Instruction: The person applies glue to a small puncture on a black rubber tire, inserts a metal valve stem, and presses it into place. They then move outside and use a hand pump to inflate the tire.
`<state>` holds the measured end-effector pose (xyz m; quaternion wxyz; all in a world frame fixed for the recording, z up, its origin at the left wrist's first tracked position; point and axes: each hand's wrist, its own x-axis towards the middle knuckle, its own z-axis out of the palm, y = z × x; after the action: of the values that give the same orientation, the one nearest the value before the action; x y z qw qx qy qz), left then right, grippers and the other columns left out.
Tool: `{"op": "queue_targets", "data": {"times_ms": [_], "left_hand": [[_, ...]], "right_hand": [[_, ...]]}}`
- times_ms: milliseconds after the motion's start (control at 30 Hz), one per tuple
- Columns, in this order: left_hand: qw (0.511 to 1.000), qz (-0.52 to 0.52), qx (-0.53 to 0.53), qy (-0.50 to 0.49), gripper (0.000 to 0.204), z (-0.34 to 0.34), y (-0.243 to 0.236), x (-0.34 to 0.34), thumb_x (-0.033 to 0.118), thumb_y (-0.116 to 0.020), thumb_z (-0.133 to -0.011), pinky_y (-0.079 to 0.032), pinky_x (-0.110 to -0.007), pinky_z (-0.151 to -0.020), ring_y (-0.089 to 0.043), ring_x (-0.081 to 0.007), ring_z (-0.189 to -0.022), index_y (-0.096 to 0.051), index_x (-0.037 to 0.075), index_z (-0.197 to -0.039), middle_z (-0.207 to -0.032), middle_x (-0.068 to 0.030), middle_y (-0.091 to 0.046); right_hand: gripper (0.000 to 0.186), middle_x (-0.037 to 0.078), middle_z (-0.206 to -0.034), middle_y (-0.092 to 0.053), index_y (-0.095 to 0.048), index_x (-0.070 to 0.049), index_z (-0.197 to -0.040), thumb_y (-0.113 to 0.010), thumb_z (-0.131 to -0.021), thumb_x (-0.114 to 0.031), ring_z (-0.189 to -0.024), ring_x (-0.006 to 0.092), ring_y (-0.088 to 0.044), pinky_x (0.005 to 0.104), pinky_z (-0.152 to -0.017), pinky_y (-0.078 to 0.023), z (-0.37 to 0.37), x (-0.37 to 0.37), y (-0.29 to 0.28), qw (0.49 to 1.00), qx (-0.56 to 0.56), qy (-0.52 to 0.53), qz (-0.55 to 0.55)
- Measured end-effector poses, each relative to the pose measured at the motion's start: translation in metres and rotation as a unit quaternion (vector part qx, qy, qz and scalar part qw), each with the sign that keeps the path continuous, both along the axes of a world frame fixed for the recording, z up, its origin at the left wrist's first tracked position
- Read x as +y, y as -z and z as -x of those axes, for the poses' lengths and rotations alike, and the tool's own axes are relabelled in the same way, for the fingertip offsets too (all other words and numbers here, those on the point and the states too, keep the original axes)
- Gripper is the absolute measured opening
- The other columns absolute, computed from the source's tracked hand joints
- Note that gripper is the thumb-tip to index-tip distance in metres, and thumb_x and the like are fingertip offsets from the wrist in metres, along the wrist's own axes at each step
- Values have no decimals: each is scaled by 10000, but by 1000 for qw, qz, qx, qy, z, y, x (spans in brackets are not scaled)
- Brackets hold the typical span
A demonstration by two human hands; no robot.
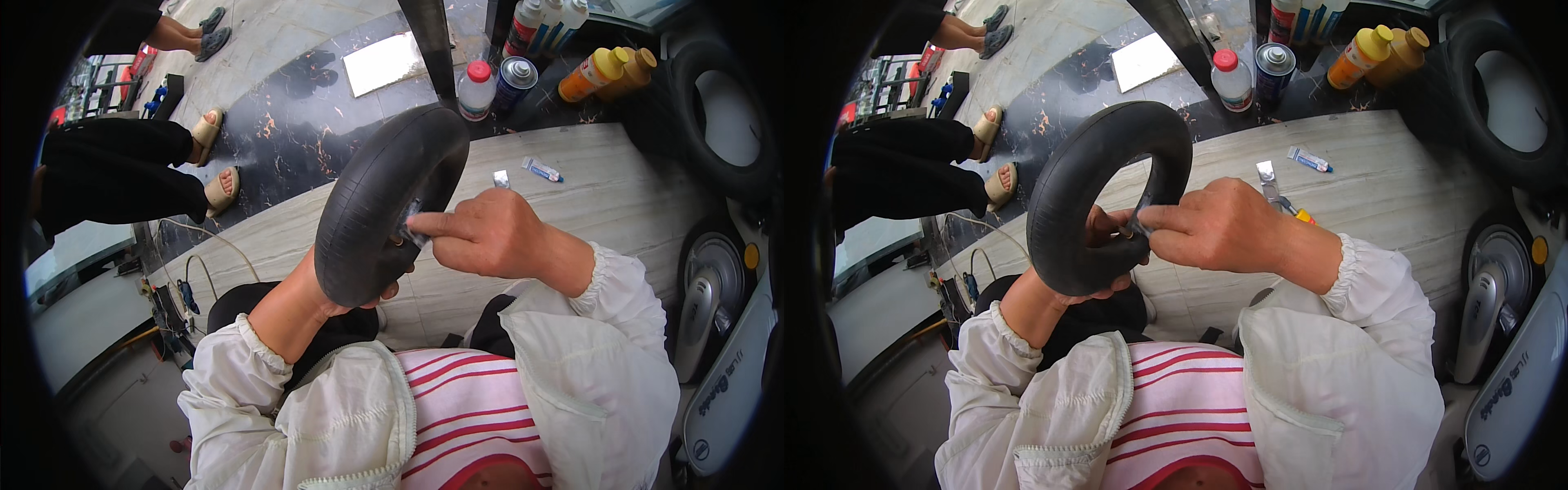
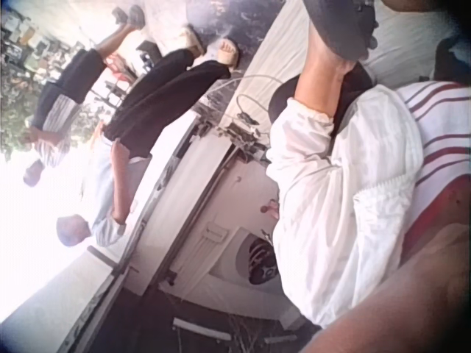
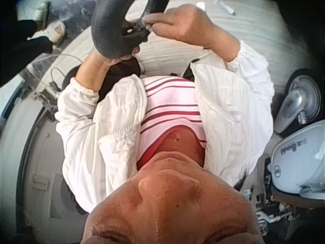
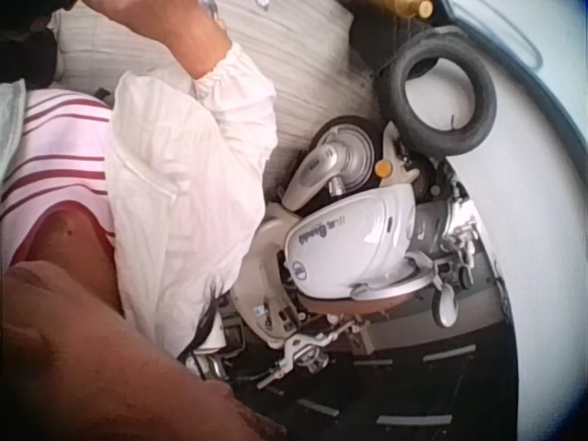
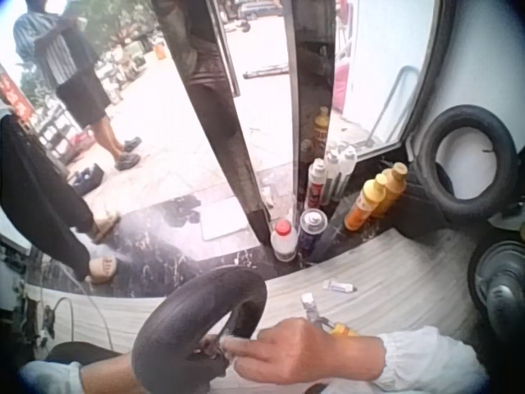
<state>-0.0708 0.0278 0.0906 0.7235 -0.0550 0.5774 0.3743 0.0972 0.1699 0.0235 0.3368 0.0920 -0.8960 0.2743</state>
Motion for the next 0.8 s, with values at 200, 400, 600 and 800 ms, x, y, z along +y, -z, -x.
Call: {"op": "queue_targets", "data": {"times_ms": [200,400,600,800], "left_hand": [[999,-28,-15,-30,329,-1,3,-7,156,-554,-939,-363,-211,-306,-533,-121,-455,-497,-1,-1222,-842,-85,-600],[999,-25,9,-39,302,-4,2,-8,152,-548,-947,-352,-203,-315,-520,-112,-447,-503,20,-1214,-834,-68,-592],[999,8,-2,-47,387,-4,-1,-3,109,-550,-939,-365,-200,-333,-509,-104,-447,-460,29,-1307,-841,-74,-591],[998,-19,14,-54,451,-3,5,-10,60,-607,-892,-376,-195,-344,-542,-107,-482,-459,44,-1319,-874,-83,-601]], "right_hand": [[160,43,-934,-661,-527,-89,-719,-676,-665,-111,-552,143,-604,270,-430,-455,0,-1,-5,996,27,75,51],[150,144,-1033,-676,-561,-34,-768,-669,-664,-38,-522,159,-583,266,-426,-454,-3,-14,-5,999,-14,37,3],[209,131,-1048,-674,-627,-34,-879,-674,-679,-73,-531,127,-581,258,-436,-456,-2,-19,4,995,-17,93,-44],[379,128,-1106,-646,-646,-28,-1065,-683,-696,-102,-544,120,-576,251,-432,-451,-2,-22,2,996,-40,74,-33]]}}
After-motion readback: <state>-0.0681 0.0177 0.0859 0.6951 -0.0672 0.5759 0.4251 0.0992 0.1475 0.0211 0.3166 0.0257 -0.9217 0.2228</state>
